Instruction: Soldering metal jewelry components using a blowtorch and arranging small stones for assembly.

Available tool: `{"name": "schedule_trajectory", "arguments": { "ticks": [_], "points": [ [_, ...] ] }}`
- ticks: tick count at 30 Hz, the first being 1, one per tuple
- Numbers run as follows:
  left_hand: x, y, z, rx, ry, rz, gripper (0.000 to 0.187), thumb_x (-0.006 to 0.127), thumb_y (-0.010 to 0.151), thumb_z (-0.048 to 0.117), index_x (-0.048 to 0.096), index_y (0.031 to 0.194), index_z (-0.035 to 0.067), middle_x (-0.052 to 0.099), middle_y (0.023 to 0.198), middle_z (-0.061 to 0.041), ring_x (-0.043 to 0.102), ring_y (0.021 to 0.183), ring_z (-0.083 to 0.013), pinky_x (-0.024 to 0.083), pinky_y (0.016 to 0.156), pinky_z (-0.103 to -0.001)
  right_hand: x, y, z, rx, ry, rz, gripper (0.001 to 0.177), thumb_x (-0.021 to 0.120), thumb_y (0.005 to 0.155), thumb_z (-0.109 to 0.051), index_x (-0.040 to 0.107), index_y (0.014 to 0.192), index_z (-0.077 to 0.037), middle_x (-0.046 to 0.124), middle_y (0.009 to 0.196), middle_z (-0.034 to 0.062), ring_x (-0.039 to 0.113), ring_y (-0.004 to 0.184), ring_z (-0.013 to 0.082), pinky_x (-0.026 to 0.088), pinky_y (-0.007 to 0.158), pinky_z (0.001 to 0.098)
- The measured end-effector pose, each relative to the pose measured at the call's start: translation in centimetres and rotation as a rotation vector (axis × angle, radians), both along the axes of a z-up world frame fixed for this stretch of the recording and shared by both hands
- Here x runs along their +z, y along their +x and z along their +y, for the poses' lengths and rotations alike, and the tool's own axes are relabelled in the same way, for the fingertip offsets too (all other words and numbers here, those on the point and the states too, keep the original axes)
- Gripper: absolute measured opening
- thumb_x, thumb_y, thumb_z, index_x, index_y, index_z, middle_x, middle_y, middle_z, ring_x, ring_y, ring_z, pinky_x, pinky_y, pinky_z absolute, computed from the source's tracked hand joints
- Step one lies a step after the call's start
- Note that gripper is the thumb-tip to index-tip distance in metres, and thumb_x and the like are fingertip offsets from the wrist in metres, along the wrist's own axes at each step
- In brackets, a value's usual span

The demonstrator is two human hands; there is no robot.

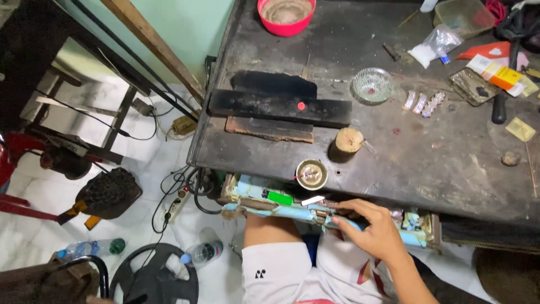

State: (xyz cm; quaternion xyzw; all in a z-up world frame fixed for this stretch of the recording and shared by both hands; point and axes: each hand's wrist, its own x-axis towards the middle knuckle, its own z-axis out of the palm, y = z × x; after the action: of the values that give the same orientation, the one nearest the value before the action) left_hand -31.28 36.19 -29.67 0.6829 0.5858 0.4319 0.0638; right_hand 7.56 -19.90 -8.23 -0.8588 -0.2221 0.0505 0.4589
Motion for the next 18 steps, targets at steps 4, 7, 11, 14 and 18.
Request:
{"name": "schedule_trajectory", "arguments": {
  "ticks": [4,7,11,14,18],
  "points": [
    [4.2,3.3,-4.0,0.066,0.120,0.026,0.044,0.063,0.102,-0.014,0.038,0.135,-0.006,0.055,0.129,-0.031,0.072,0.114,-0.0427,0.065,0.099,-0.044,-0.1,-1.3,-1.4,-0.003,-0.104,0.022,0.040,0.088,0.066,-0.025,0.079,0.102,-0.010,0.081,0.101,0.0003,0.074,0.080,0.0195,0.058,0.075,0.0304],
    [10.4,10.4,-9.6,-0.070,-0.096,0.037,0.029,0.058,0.109,-0.008,0.037,0.129,-0.007,0.042,0.124,-0.025,0.057,0.106,-0.0318,0.053,0.085,-0.042,-0.4,-1.8,-1.7,0.010,-0.250,0.072,0.053,0.090,0.063,-0.030,0.078,0.112,-0.017,0.079,0.112,-0.0024,0.075,0.091,0.0189,0.058,0.079,0.0316],
    [15.2,21.2,-20.9,-0.804,-0.085,-0.138,0.026,0.064,0.098,-0.002,0.050,0.120,-0.005,0.057,0.112,-0.020,0.059,0.093,-0.0279,0.052,0.081,-0.038,-1.2,-2.2,-1.5,-0.033,-0.282,-0.037,0.039,0.084,0.069,-0.023,0.078,0.108,-0.020,0.075,0.096,-0.0043,0.066,0.072,0.0211,0.053,0.067,0.0335],
    [20.2,28.3,-29.4,-1.387,-0.103,-0.044,0.017,0.071,0.088,0.006,0.068,0.102,-0.002,0.069,0.101,-0.013,0.064,0.085,-0.0249,0.054,0.077,-0.034,-1.1,-1.3,-1.5,-0.005,-0.259,-0.046,0.032,0.084,0.068,-0.020,0.079,0.099,-0.015,0.076,0.088,-0.0036,0.064,0.065,0.0203,0.051,0.062,0.0332],
    [20.8,34.0,-34.8,-1.588,-0.309,0.382,0.023,0.066,0.086,0.017,0.076,0.104,0.010,0.070,0.087,-0.008,0.064,0.073,-0.0325,0.053,0.066,-0.042,-4.0,-0.7,-2.8,0.102,-0.162,-0.054,0.055,0.075,0.058,-0.009,0.077,0.112,-0.018,0.079,0.094,0.0028,0.071,0.070,0.0264,0.058,0.064,0.0353]
  ]
}}
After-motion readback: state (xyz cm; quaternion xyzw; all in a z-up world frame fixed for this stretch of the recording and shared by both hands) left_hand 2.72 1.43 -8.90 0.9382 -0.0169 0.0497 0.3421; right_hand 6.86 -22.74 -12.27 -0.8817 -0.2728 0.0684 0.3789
